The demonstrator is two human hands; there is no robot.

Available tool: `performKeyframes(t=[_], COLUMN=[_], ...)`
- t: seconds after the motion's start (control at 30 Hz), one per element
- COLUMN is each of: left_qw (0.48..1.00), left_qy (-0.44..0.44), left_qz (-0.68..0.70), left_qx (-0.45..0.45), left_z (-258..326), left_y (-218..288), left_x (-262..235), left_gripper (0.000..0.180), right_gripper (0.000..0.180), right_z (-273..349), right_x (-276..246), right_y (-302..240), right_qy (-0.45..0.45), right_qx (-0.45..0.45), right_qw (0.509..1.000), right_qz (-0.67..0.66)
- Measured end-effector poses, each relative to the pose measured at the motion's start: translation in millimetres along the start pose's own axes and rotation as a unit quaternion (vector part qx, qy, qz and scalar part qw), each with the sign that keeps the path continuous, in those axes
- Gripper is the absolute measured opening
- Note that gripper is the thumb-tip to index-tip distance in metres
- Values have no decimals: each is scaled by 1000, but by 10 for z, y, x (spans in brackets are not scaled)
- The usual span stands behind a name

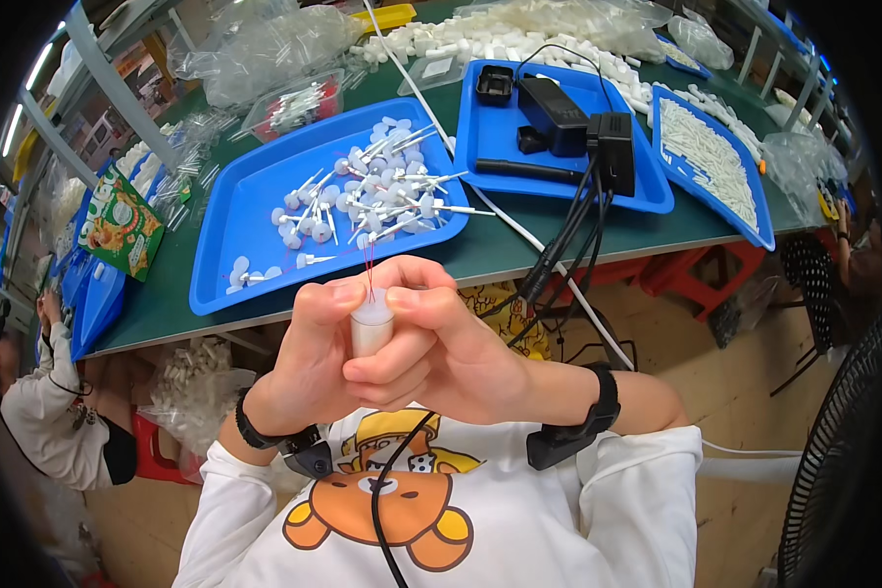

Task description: The person sits at a factory workstation and assembles small white plastic components by hand. They repeatedly pick up a cylindrical white piece and a flat white disc, insert the disc into the cylinder, and place the assembled unit into a blue tray.

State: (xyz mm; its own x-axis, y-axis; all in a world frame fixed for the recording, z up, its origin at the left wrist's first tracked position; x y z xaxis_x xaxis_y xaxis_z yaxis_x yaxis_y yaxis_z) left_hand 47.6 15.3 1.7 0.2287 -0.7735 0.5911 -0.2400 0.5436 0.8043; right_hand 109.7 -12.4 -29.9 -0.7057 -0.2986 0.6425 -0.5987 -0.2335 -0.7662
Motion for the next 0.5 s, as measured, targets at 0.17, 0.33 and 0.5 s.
performKeyframes(t=[0.17, 0.33, 0.5], left_qw=[1000, 998, 989], left_qy=[-12, -25, -80], left_qz=[11, 57, 121], left_qx=[5, -4, 18], left_z=[30, 11, -52], left_y=[22, 14, 9], left_x=[34, -14, -17], left_gripper=[53, 51, 45], right_gripper=[49, 53, 56], right_z=[22, 8, 27], right_x=[46, -2, -44], right_y=[57, -15, -53], right_qy=[-29, -3, 11], right_qx=[4, -20, 17], right_qw=[998, 999, 997], right_qz=[-54, -47, -75])
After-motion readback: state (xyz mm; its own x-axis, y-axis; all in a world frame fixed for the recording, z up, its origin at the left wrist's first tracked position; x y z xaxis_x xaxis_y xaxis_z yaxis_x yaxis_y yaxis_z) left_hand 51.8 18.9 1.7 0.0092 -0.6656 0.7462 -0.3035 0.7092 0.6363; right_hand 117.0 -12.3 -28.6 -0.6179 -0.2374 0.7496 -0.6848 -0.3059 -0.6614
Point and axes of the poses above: each hand's wrist, its own z-axis away from the middle knuckle, its own x-axis out of the palm, y = z × x, the point moved 5 cm from there along -z, towards the middle knuckle, and after that the axes turned 2 degrees about x, right-handed, at the moved point
